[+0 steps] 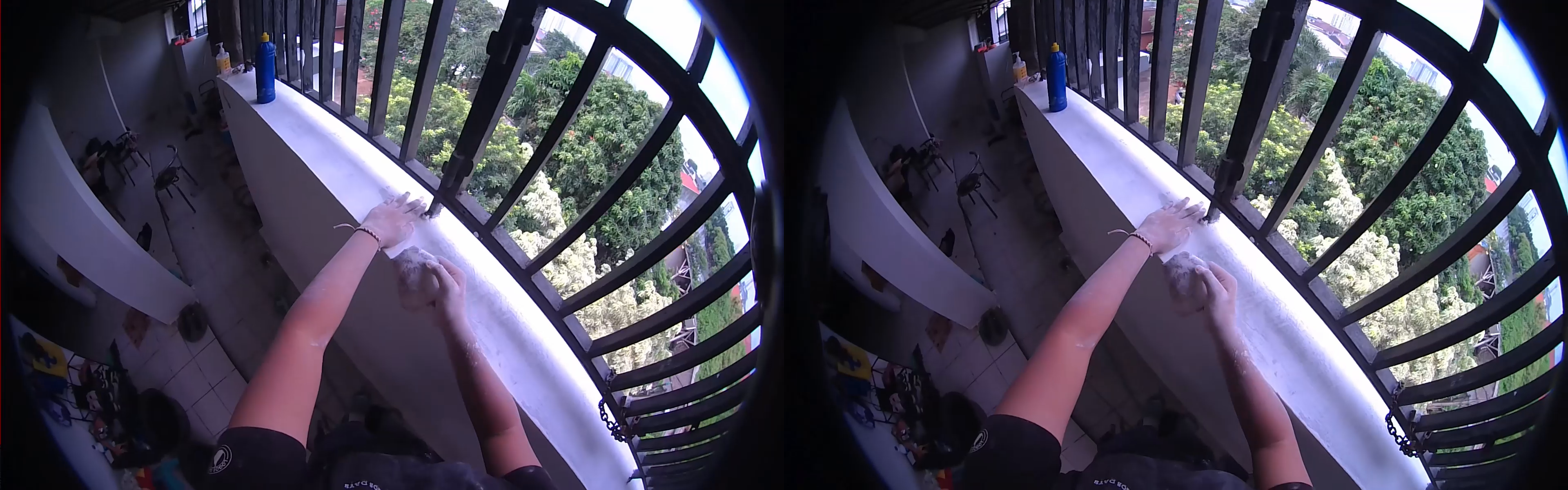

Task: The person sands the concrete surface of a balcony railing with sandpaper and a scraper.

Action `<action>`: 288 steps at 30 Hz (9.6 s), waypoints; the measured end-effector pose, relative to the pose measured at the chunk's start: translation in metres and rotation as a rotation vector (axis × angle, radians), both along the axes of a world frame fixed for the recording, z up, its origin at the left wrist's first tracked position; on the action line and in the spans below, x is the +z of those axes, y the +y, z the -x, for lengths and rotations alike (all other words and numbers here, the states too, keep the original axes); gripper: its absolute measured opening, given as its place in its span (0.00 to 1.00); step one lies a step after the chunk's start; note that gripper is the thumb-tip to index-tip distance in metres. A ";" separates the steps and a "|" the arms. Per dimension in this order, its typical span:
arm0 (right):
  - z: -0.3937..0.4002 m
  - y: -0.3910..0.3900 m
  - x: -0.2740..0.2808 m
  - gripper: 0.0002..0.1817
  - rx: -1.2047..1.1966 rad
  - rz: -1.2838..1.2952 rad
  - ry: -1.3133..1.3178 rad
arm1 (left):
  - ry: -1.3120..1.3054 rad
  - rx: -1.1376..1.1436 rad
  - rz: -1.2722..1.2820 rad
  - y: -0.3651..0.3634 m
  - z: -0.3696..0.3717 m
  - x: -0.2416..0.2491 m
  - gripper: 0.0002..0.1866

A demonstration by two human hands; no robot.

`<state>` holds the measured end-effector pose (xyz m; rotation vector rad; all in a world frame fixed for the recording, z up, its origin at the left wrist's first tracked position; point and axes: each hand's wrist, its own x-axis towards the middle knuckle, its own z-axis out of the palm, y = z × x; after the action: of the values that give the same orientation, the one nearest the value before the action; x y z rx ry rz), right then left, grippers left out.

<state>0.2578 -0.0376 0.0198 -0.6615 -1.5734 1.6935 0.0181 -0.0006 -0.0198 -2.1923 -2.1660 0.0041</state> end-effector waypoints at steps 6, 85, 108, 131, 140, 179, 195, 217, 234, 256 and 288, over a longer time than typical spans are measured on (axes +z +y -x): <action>0.059 0.039 -0.033 0.15 0.046 -0.080 -0.118 | -0.020 0.139 -0.061 0.048 0.018 -0.003 0.27; 0.054 -0.010 -0.001 0.11 -0.303 -0.491 0.064 | 0.369 0.177 -0.320 -0.048 -0.087 -0.028 0.42; -0.014 -0.068 0.125 0.04 0.266 -0.646 0.800 | -0.339 -0.666 0.241 0.026 -0.177 0.044 0.28; -0.084 -0.074 0.157 0.13 0.296 -0.329 0.770 | -0.486 -0.738 0.161 0.069 -0.276 0.002 0.29; -0.150 -0.073 0.151 0.09 0.114 -0.487 0.514 | -0.353 -0.801 0.264 0.059 -0.318 0.036 0.33; -0.367 -0.127 0.000 0.12 -1.280 -0.702 -0.541 | -0.321 -0.873 -0.009 -0.053 -0.375 0.020 0.41; -0.263 -0.056 0.001 0.10 -0.553 -0.780 -0.489 | -0.016 0.069 -0.077 -0.033 -0.088 -0.004 0.42; 0.056 0.019 -0.017 0.08 0.017 -1.285 -0.786 | -0.072 0.733 -0.109 0.074 0.187 0.003 0.39; 0.196 0.030 -0.010 0.08 0.023 -1.205 -0.893 | -0.180 0.778 -0.175 0.148 0.321 -0.020 0.32; -0.155 -0.049 0.000 0.14 -0.519 -1.119 -0.565 | -0.080 0.458 0.032 -0.003 0.079 0.015 0.41; -0.302 -0.083 -0.034 0.19 -1.585 -0.910 -0.528 | -0.348 -0.420 -0.034 -0.076 -0.338 0.018 0.48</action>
<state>0.5594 -0.1205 -0.0137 -1.3156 -1.1916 -0.3652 0.3562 -0.0763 -0.0023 -2.7490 -1.7690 -0.4596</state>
